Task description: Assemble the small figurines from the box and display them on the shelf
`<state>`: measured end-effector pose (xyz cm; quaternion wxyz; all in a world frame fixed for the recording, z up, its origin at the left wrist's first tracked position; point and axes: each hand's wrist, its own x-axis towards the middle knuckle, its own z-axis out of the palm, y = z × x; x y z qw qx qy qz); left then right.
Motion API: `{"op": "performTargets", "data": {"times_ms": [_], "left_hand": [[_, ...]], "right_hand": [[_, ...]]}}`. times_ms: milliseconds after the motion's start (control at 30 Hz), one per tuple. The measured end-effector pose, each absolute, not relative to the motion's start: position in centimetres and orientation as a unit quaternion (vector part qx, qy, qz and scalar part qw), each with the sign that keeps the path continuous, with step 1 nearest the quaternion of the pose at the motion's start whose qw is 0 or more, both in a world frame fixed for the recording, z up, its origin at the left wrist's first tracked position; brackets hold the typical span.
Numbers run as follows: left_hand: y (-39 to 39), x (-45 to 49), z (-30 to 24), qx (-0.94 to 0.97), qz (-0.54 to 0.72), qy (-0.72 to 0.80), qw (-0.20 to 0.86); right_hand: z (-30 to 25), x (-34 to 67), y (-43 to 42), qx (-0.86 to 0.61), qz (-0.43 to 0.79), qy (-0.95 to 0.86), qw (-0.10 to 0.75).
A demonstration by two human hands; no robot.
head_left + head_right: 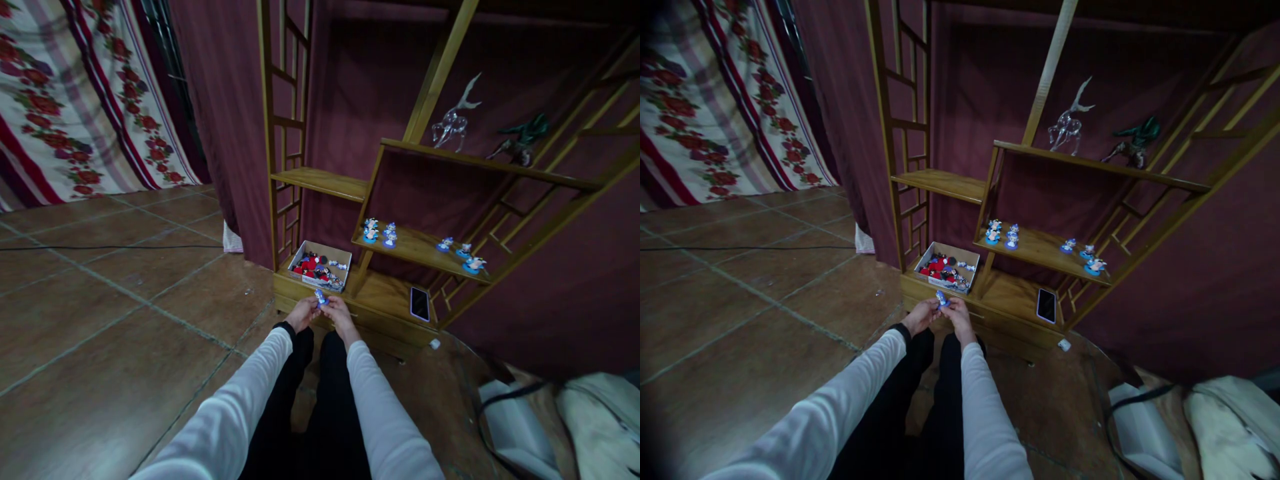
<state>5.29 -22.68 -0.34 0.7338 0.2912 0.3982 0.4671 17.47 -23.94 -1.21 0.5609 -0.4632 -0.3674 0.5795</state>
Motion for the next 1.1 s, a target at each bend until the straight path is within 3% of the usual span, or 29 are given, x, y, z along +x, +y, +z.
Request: {"op": "performTargets", "data": {"times_ms": [367,733,1100], "left_hand": [[-22.3,5.7,-0.9,0.285,0.487,0.354,0.746],[-21.8,6.4,-2.2,0.341,0.540,0.400,0.657],[-21.1,5.9,-1.9,0.279,0.503,0.387,0.721]], "right_hand": [[-1.8,18.0,-23.4,-0.467,0.583,-0.338,0.572],[-2.0,17.8,-22.9,-0.466,0.585,-0.324,0.579],[-3.1,17.9,-21.9,-0.466,0.591,-0.307,0.583]]}}
